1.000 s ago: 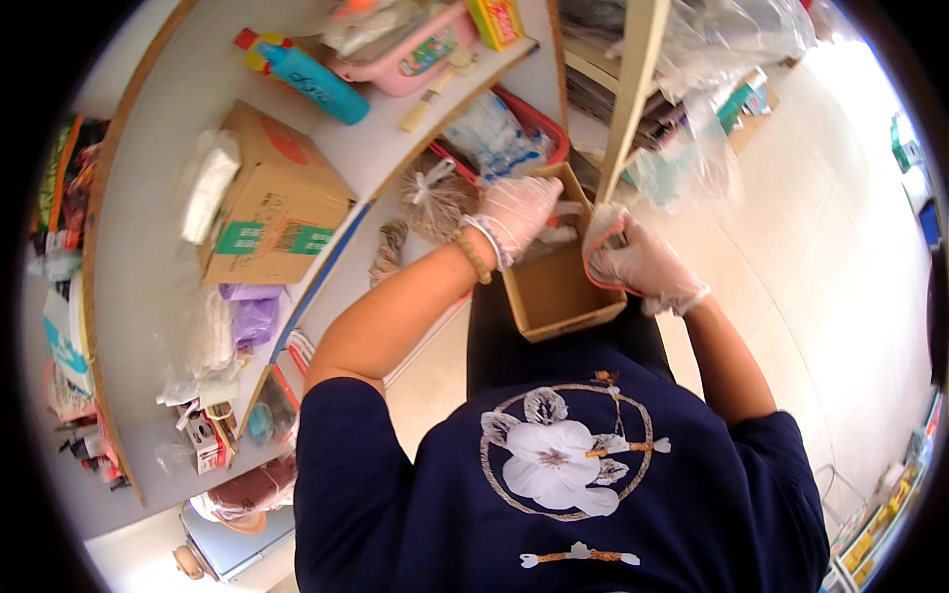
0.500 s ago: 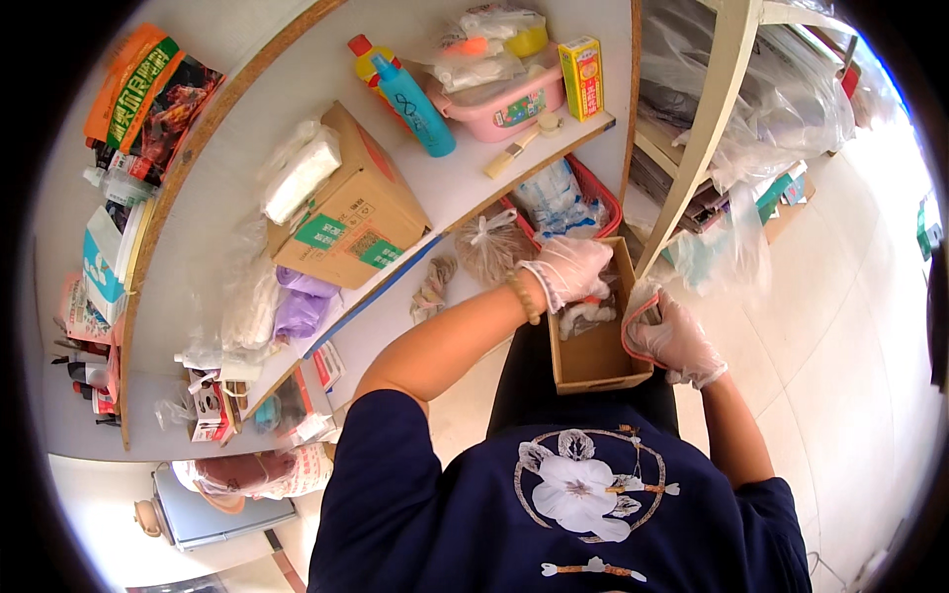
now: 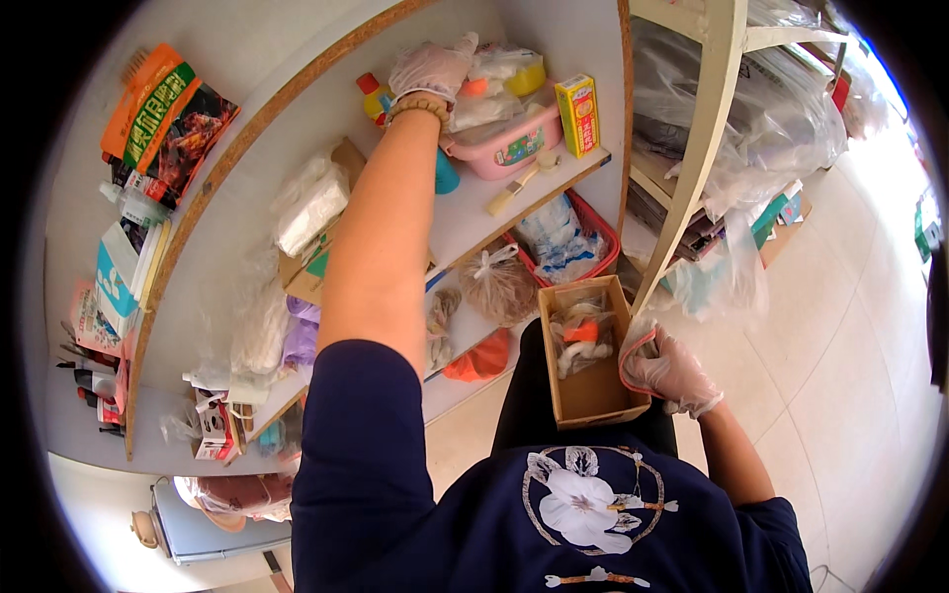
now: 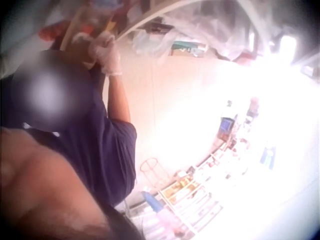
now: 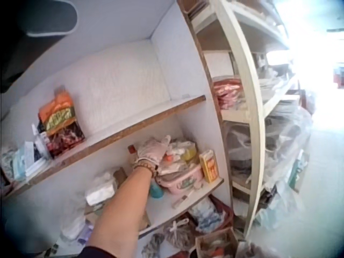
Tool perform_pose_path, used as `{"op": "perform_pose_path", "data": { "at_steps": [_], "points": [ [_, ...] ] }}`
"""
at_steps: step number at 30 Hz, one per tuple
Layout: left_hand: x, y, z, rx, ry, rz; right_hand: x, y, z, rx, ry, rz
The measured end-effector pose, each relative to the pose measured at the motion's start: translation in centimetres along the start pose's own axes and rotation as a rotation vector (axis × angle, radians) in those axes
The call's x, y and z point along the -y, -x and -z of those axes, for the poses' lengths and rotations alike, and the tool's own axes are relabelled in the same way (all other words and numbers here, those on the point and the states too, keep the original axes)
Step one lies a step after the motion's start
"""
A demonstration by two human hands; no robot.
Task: The person places small items into a cardboard box, then repeatedly picks up plastic bags containing white objects, opens them, and places the contents into the box. The person handles the items one at a time and continues to pack the box.
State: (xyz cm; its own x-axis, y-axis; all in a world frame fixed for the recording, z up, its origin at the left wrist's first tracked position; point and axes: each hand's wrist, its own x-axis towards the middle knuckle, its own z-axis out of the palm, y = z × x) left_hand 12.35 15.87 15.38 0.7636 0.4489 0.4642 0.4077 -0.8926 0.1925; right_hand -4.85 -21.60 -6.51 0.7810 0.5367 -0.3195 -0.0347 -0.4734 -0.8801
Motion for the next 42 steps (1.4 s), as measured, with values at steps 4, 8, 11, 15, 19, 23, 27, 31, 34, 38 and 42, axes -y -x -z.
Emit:
{"op": "perform_pose_path", "data": {
  "at_steps": [4,8,11,15,19,23,27,31,34,38,42],
  "points": [
    [0.6,-2.6,-1.5,0.14,-0.001,0.043,-1.0,-0.3,-0.4,-0.023,0.012,0.013],
    [-0.4,-3.4,-2.4,0.039,0.103,0.101,-1.7,-0.3,-0.4,-0.016,-0.084,0.045],
    [-1.5,-2.6,-2.6,-0.127,0.124,0.089,-1.6,-0.3,-0.2,-0.008,-0.06,-0.001],
    [0.1,-3.6,-3.6,-0.029,0.072,0.051,1.1,0.7,0.3,0.014,-0.024,-0.102],
    [2.1,-5.1,-3.8,0.075,0.182,0.121,-0.3,0.1,-0.3,-0.017,0.038,-0.065],
    [1.6,-5.1,-4.6,-0.123,0.191,0.088,0.1,0.0,-0.1,0.01,0.021,-0.104],
    [-2.4,-2.5,-3.7,-0.315,0.428,-0.037,-3.4,-0.9,-0.6,0.003,-0.129,0.028],
    [-3.7,1.4,-1.7,-0.364,0.718,-0.109,-3.3,-0.8,0.9,0.095,-0.333,0.082],
    [-2.7,3.6,-1.2,-0.38,0.983,-0.169,-6.4,-0.4,4.5,0.197,-0.43,0.054],
    [-4.2,11.3,0.4,-0.164,1.186,-0.181,-4.5,2.4,8.2,0.179,-0.486,0.245],
    [-4.7,17.0,-0.7,-0.03,1.059,-0.344,-4.0,2.1,10.5,-0.163,0.288,0.626]
  ]
}}
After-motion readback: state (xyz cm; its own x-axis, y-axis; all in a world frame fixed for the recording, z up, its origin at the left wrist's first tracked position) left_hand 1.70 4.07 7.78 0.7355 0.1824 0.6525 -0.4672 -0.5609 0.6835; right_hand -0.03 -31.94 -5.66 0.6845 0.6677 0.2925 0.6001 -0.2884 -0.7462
